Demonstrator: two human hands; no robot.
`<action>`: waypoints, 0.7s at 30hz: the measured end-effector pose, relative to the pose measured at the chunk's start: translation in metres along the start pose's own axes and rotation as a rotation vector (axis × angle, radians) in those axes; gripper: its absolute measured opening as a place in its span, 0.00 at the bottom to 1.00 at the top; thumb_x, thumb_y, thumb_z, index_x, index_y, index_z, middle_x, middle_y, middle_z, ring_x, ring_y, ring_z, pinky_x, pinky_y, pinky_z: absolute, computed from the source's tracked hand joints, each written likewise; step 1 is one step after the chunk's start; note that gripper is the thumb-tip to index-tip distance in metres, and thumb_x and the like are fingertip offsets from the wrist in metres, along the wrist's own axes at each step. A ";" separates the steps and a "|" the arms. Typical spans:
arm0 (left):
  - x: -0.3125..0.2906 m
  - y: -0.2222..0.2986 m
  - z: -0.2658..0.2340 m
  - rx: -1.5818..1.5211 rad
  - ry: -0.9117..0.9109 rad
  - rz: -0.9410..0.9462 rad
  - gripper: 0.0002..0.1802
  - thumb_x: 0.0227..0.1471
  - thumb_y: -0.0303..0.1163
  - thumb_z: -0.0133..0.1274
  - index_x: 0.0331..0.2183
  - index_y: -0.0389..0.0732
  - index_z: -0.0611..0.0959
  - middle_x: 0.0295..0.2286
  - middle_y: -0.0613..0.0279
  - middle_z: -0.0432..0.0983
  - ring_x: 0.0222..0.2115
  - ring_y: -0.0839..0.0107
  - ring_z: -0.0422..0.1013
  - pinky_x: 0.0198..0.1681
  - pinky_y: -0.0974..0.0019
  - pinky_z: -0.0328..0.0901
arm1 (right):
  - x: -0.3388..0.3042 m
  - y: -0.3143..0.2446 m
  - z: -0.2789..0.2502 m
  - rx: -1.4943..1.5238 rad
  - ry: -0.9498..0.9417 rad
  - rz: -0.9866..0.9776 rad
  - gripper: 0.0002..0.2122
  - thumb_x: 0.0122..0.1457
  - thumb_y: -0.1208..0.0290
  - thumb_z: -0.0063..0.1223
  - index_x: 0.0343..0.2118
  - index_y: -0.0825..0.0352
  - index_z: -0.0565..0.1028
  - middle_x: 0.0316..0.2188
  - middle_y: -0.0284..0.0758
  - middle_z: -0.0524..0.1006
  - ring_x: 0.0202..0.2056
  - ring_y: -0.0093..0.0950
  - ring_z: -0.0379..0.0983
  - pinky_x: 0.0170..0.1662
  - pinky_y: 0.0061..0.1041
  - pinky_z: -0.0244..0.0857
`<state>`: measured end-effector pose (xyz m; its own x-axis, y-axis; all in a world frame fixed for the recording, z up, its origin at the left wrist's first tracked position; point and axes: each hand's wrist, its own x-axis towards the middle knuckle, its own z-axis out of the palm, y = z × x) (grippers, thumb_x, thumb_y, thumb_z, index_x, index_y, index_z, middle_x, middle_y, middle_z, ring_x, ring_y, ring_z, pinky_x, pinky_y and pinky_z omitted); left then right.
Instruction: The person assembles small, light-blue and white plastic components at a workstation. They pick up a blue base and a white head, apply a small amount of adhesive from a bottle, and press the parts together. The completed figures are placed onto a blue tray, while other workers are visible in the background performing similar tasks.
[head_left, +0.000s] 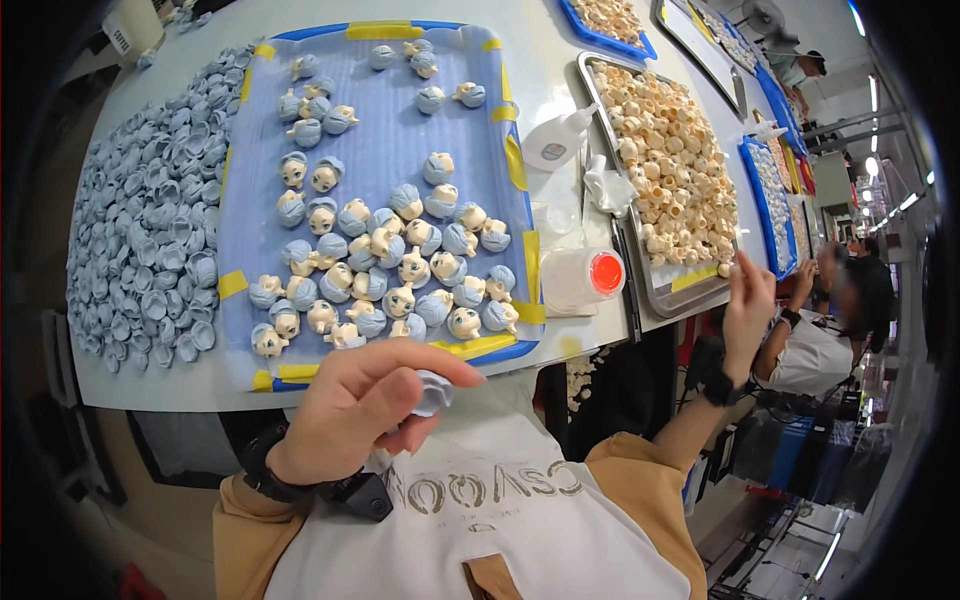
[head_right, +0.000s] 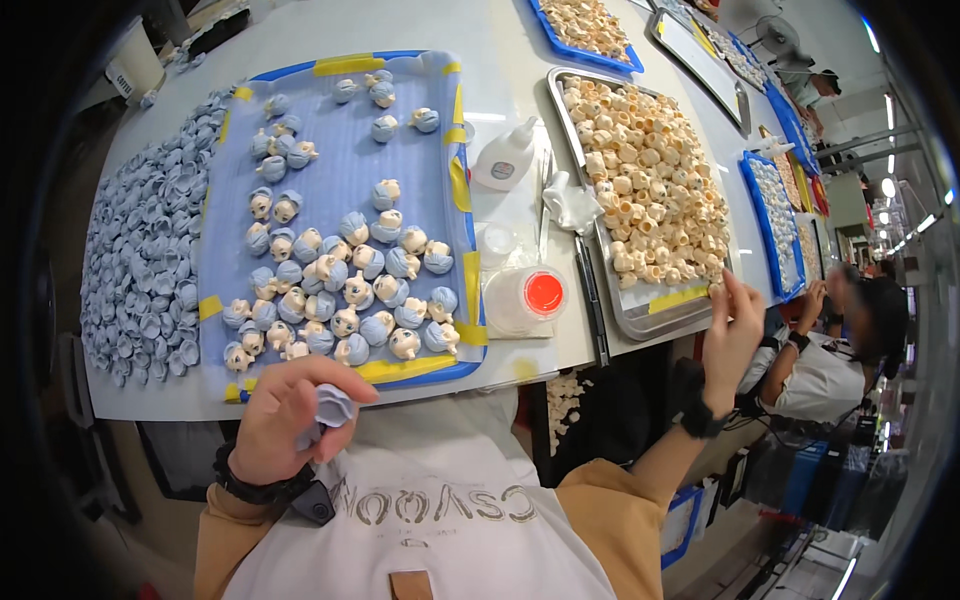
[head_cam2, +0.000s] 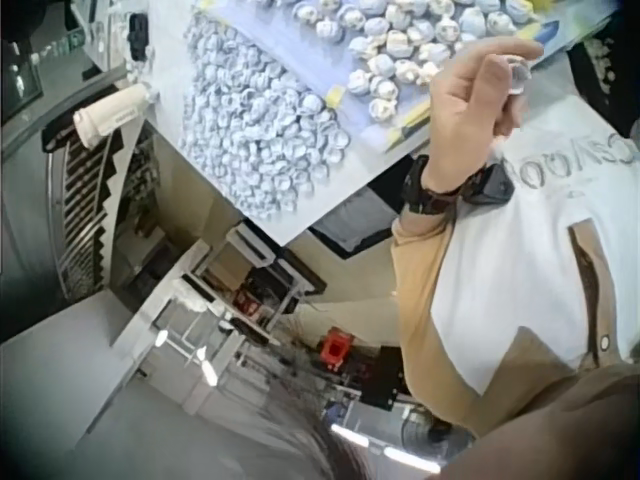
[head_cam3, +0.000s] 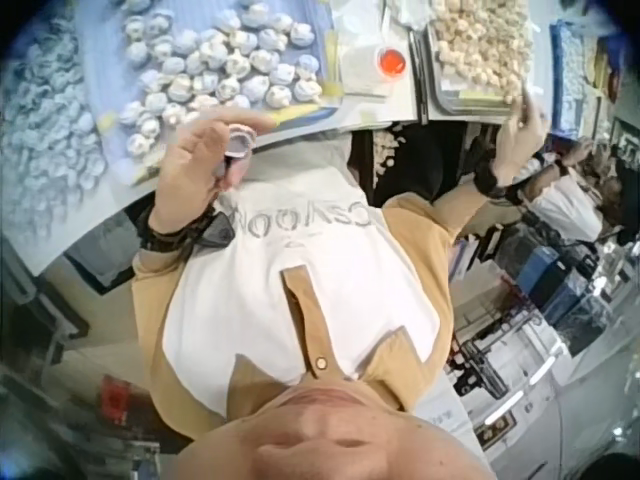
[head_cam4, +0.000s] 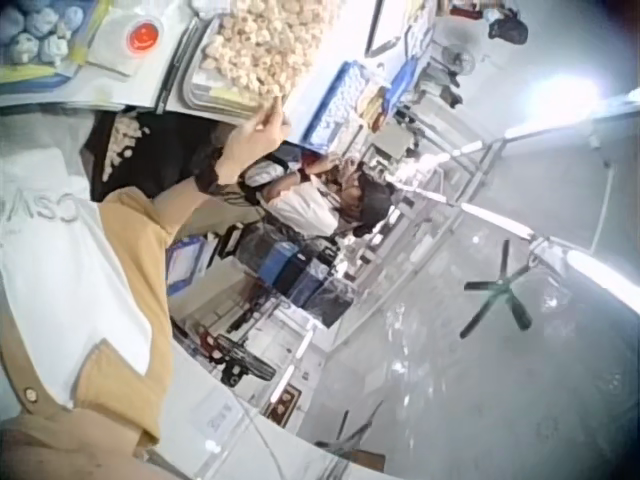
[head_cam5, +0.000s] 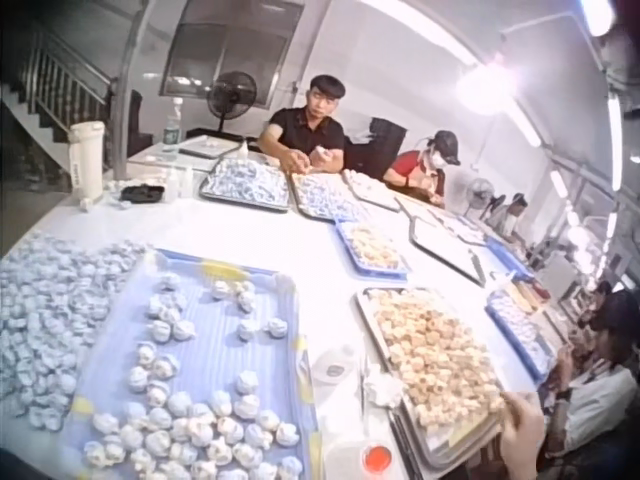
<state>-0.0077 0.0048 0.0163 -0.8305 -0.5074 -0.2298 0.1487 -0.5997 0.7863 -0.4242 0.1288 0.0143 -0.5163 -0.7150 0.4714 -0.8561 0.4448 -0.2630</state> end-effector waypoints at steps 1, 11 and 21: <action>0.001 -0.001 0.002 0.009 0.018 -0.019 0.26 0.53 0.50 0.48 0.39 0.33 0.74 0.19 0.63 0.69 0.12 0.84 0.58 0.14 0.80 0.49 | -0.004 -0.033 -0.010 0.176 0.036 -0.002 0.11 0.49 0.79 0.51 0.38 0.72 0.74 0.31 0.37 0.71 0.30 0.26 0.68 0.35 0.22 0.62; 0.005 -0.009 0.000 -0.088 -0.280 -0.102 0.17 0.57 0.33 0.43 0.46 0.36 0.67 0.35 0.60 0.71 0.21 0.83 0.61 0.23 0.80 0.57 | -0.074 -0.219 0.009 1.031 -0.190 -0.767 0.13 0.40 0.81 0.59 0.33 0.68 0.77 0.35 0.40 0.76 0.37 0.35 0.73 0.34 0.25 0.67; 0.008 -0.016 0.002 0.141 -0.117 0.070 0.16 0.52 0.30 0.51 0.43 0.37 0.71 0.37 0.66 0.69 0.27 0.84 0.64 0.28 0.78 0.59 | -0.072 -0.216 0.007 1.098 -0.302 -0.601 0.17 0.38 0.75 0.65 0.35 0.68 0.77 0.34 0.38 0.74 0.33 0.33 0.72 0.35 0.28 0.64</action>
<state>-0.0178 0.0117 0.0029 -0.8787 -0.4645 -0.1100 0.1386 -0.4687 0.8724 -0.2026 0.0802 0.0308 0.0941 -0.8047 0.5862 -0.4492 -0.5598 -0.6963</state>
